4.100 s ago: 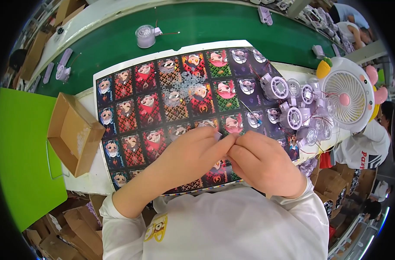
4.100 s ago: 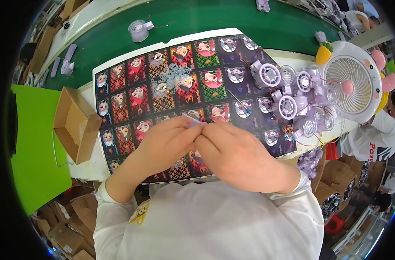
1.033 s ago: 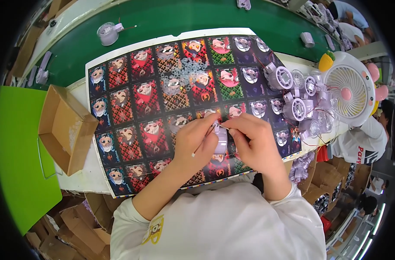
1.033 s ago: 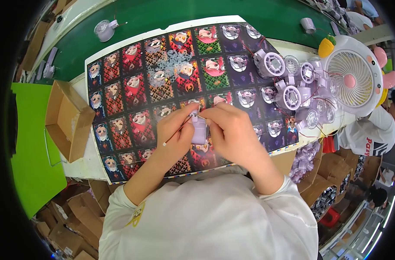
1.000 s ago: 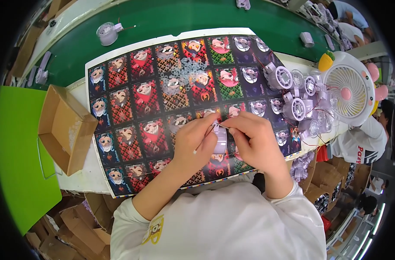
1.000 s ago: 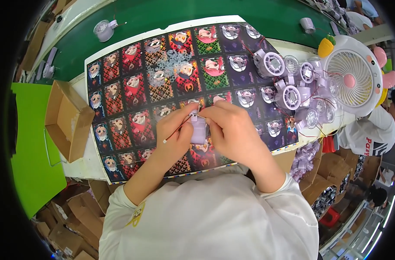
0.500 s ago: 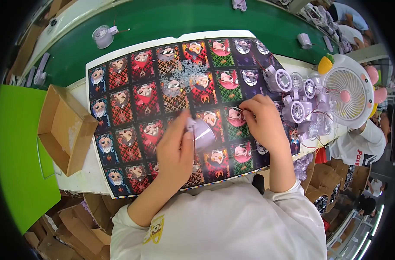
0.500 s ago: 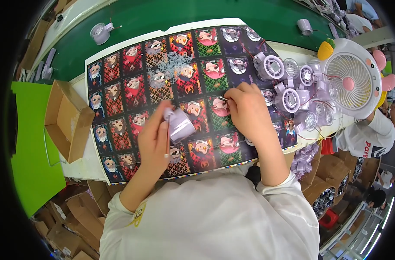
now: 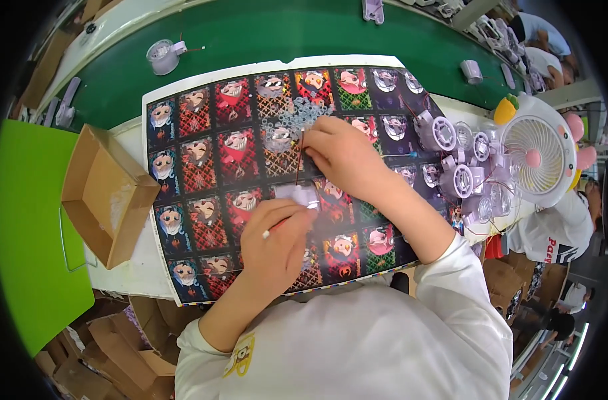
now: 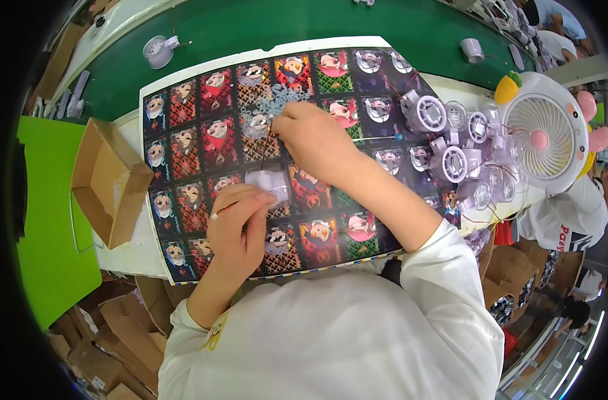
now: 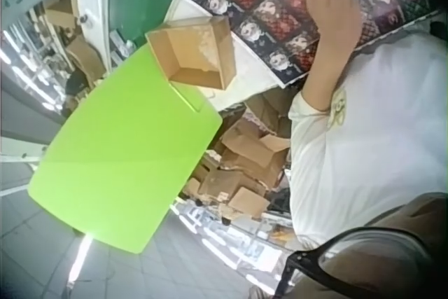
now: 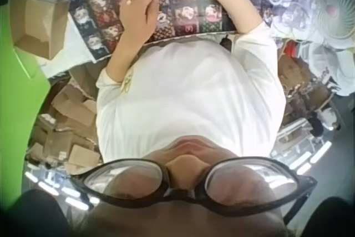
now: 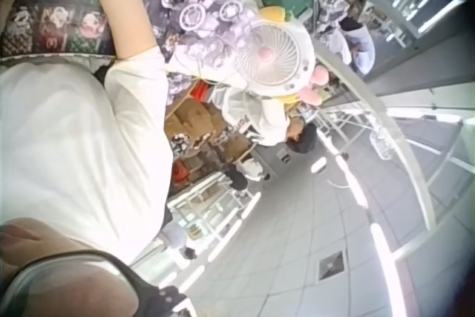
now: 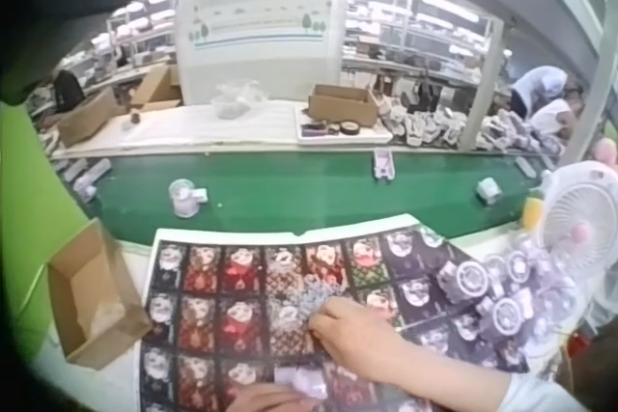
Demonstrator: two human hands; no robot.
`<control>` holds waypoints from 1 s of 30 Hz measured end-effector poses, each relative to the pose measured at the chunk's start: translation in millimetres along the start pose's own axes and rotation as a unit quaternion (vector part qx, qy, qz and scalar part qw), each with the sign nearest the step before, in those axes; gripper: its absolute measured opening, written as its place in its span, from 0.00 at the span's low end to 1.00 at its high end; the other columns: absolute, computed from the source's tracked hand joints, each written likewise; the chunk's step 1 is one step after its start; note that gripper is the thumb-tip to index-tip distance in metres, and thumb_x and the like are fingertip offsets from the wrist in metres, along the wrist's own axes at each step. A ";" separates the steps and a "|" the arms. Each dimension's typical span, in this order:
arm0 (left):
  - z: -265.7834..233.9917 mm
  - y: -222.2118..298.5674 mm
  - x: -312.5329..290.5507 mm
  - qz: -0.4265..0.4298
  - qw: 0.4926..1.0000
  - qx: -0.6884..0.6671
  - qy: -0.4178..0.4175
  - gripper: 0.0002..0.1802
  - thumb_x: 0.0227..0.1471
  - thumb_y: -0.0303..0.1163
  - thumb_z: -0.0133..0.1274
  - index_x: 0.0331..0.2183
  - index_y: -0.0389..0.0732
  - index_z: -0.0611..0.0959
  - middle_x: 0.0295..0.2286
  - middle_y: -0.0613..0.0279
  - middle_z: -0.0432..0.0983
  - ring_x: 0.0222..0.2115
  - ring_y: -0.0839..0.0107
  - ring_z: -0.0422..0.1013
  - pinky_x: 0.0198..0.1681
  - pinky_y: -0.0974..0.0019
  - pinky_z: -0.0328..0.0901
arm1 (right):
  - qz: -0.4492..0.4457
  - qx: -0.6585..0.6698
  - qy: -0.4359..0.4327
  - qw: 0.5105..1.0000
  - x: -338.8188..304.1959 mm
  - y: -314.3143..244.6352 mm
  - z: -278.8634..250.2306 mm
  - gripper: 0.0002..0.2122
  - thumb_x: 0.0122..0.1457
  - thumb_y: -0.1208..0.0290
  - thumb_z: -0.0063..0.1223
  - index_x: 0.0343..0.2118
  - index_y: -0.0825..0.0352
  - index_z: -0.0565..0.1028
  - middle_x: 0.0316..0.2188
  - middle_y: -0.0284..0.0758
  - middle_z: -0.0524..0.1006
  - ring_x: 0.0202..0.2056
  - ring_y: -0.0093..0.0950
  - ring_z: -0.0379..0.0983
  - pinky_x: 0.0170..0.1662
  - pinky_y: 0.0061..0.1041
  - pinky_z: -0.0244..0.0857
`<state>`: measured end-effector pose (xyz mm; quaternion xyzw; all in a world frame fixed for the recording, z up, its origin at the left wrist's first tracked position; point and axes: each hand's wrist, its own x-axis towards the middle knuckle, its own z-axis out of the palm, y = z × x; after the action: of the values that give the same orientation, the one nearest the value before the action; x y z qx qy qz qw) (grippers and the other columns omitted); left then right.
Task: The person assembles mini fans by applying decorative stickers to the plastic housing of the motor unit using a pick tool.
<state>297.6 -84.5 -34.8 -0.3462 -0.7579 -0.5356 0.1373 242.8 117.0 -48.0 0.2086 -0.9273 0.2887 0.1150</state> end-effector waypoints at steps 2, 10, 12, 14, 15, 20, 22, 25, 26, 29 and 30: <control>-1.1 0.8 8.0 0.029 0.998 0.037 -0.033 0.16 0.46 0.14 0.54 0.39 0.36 0.76 0.32 0.54 0.79 0.30 0.55 0.73 0.35 0.58 0.68 | -0.008 -0.051 -0.037 0.998 2.8 0.9 9.5 0.04 0.50 0.80 0.56 0.30 0.68 0.75 0.30 0.38 0.71 0.35 0.40 0.71 0.39 0.36 0.67; -4.5 0.0 24.3 0.085 0.996 0.006 -0.014 0.21 0.35 0.21 0.58 0.38 0.38 0.82 0.33 0.60 0.79 0.31 0.62 0.73 0.32 0.63 0.68 | -0.045 -0.165 -0.032 0.985 5.9 -8.3 19.0 0.05 0.46 0.77 0.51 0.27 0.70 0.72 0.30 0.38 0.68 0.37 0.36 0.69 0.35 0.29 0.69; -9.4 2.2 30.2 0.033 0.995 -0.049 -0.074 0.13 0.45 0.16 0.53 0.36 0.35 0.81 0.34 0.53 0.78 0.31 0.59 0.73 0.35 0.60 0.67 | -0.052 -0.198 -0.019 0.979 5.0 -9.8 24.2 0.05 0.45 0.77 0.51 0.27 0.69 0.71 0.30 0.38 0.68 0.35 0.34 0.68 0.34 0.28 0.69; -10.6 2.5 31.0 0.048 0.994 -0.065 -0.071 0.12 0.45 0.17 0.53 0.36 0.35 0.82 0.33 0.53 0.77 0.30 0.58 0.72 0.34 0.60 0.67 | -0.035 -0.185 -0.027 0.982 4.1 -9.9 24.2 0.05 0.47 0.77 0.49 0.28 0.69 0.70 0.30 0.39 0.67 0.36 0.37 0.68 0.36 0.30 0.68; -10.9 2.7 31.2 0.064 0.992 -0.082 -0.068 0.12 0.44 0.17 0.54 0.35 0.34 0.82 0.32 0.53 0.77 0.30 0.58 0.72 0.34 0.60 0.67 | -0.017 -0.173 -0.034 0.984 3.7 -10.1 24.2 0.05 0.48 0.78 0.48 0.29 0.69 0.69 0.31 0.41 0.67 0.37 0.39 0.67 0.38 0.33 0.68; -7.3 10.7 32.9 0.056 0.988 -0.119 -0.079 0.15 0.41 0.18 0.57 0.36 0.35 0.83 0.30 0.55 0.76 0.30 0.58 0.71 0.33 0.60 0.67 | 0.001 -0.190 -0.028 0.981 4.7 -15.9 21.8 0.04 0.49 0.79 0.48 0.29 0.69 0.68 0.32 0.41 0.67 0.37 0.39 0.68 0.38 0.31 0.67; -5.5 11.0 32.9 0.055 0.988 -0.121 -0.083 0.15 0.39 0.19 0.59 0.36 0.35 0.83 0.31 0.57 0.75 0.30 0.58 0.70 0.33 0.59 0.67 | -0.001 -0.178 -0.011 0.984 2.3 -17.5 14.1 0.04 0.50 0.80 0.49 0.29 0.70 0.68 0.32 0.41 0.67 0.38 0.38 0.68 0.37 0.31 0.67; -7.5 11.6 30.5 0.054 0.988 -0.130 -0.068 0.15 0.39 0.18 0.59 0.35 0.35 0.83 0.30 0.56 0.75 0.29 0.58 0.70 0.31 0.60 0.67 | 0.064 -0.002 0.039 0.997 -5.7 -42.7 -30.2 0.05 0.52 0.85 0.49 0.31 0.70 0.69 0.30 0.40 0.69 0.32 0.35 0.69 0.34 0.28 0.65; -9.5 10.8 30.6 0.034 0.989 -0.133 -0.054 0.14 0.40 0.17 0.59 0.35 0.35 0.83 0.29 0.56 0.75 0.28 0.58 0.71 0.30 0.61 0.67 | 0.068 0.090 0.047 0.993 -10.6 -50.6 -46.6 0.06 0.53 0.87 0.48 0.32 0.70 0.70 0.29 0.39 0.69 0.30 0.33 0.69 0.33 0.27 0.64; -7.5 9.9 31.4 0.000 0.989 -0.144 -0.029 0.14 0.41 0.15 0.59 0.34 0.35 0.82 0.27 0.56 0.75 0.27 0.59 0.71 0.29 0.62 0.66 | 0.016 0.222 0.075 0.972 -33.1 -74.0 -72.3 0.06 0.51 0.88 0.50 0.30 0.70 0.71 0.31 0.38 0.74 0.31 0.27 0.70 0.32 0.24 0.64; -7.0 10.5 31.7 -0.013 0.988 -0.150 -0.019 0.13 0.41 0.14 0.58 0.34 0.34 0.82 0.26 0.56 0.75 0.26 0.59 0.71 0.29 0.62 0.66 | -0.010 0.230 0.059 0.971 -38.2 -78.4 -78.8 0.09 0.49 0.88 0.53 0.32 0.71 0.71 0.32 0.41 0.74 0.30 0.28 0.71 0.32 0.24 0.64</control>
<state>280.6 -76.9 -6.2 -0.3629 -0.6762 -0.6381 0.0622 319.5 116.7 41.1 0.2213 -0.8255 0.5048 0.1214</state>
